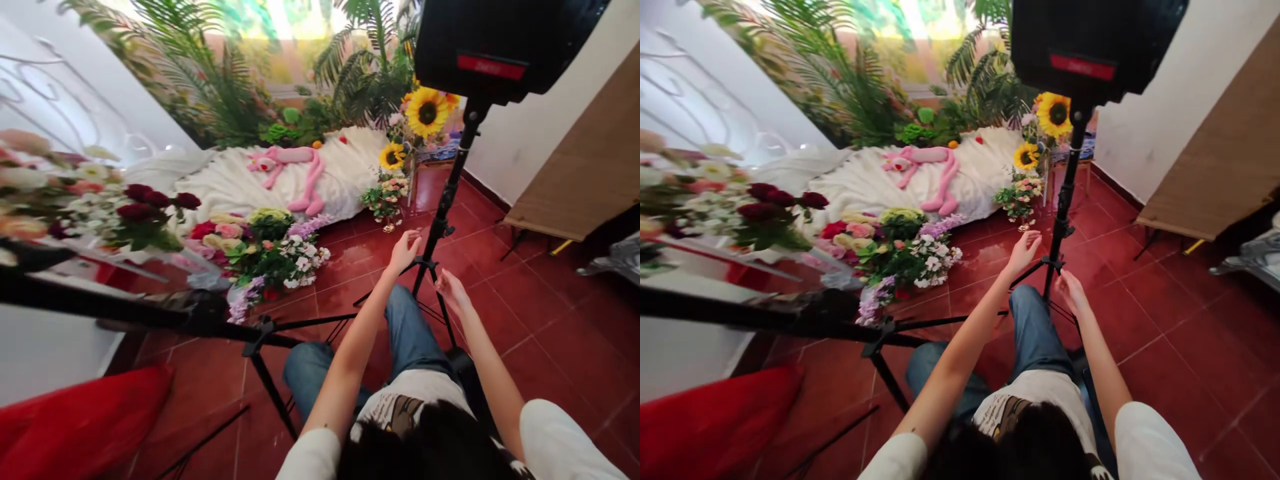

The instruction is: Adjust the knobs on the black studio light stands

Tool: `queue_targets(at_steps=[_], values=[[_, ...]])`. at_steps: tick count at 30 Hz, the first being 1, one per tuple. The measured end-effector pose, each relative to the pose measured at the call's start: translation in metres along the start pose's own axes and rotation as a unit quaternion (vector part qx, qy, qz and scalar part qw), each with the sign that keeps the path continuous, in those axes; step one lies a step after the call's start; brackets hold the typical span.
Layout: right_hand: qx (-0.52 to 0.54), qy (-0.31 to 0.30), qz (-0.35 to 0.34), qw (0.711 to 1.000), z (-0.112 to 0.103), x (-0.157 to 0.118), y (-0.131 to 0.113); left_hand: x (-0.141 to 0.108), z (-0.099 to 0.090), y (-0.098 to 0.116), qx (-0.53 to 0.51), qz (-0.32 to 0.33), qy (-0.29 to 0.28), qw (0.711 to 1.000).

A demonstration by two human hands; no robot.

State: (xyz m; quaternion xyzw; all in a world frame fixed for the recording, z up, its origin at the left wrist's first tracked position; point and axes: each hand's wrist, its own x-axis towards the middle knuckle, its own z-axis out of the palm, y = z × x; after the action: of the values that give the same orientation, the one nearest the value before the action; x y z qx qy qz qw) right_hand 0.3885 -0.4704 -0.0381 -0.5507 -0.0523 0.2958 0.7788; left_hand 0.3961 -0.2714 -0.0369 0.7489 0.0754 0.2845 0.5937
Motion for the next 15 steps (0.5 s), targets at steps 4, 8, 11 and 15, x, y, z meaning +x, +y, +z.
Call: queue_targets(at_steps=[4,8,11,15], values=[[0.106,-0.044,-0.010,0.993,-0.010,0.018,-0.034,0.039,0.047,0.023,-0.012,0.044,-0.003,0.999],[0.141,-0.069,-0.024,0.987,-0.005,0.045,-0.057,0.063,0.073,0.021,-0.035,0.003,-0.004,0.999],[0.155,-0.100,-0.008,0.983,0.005,0.066,-0.067,0.071,0.078,0.012,-0.053,-0.047,-0.023,0.997],[0.212,-0.129,0.018,0.969,0.011,0.088,-0.076,0.072,0.075,0.005,-0.078,-0.068,-0.043,0.994]])
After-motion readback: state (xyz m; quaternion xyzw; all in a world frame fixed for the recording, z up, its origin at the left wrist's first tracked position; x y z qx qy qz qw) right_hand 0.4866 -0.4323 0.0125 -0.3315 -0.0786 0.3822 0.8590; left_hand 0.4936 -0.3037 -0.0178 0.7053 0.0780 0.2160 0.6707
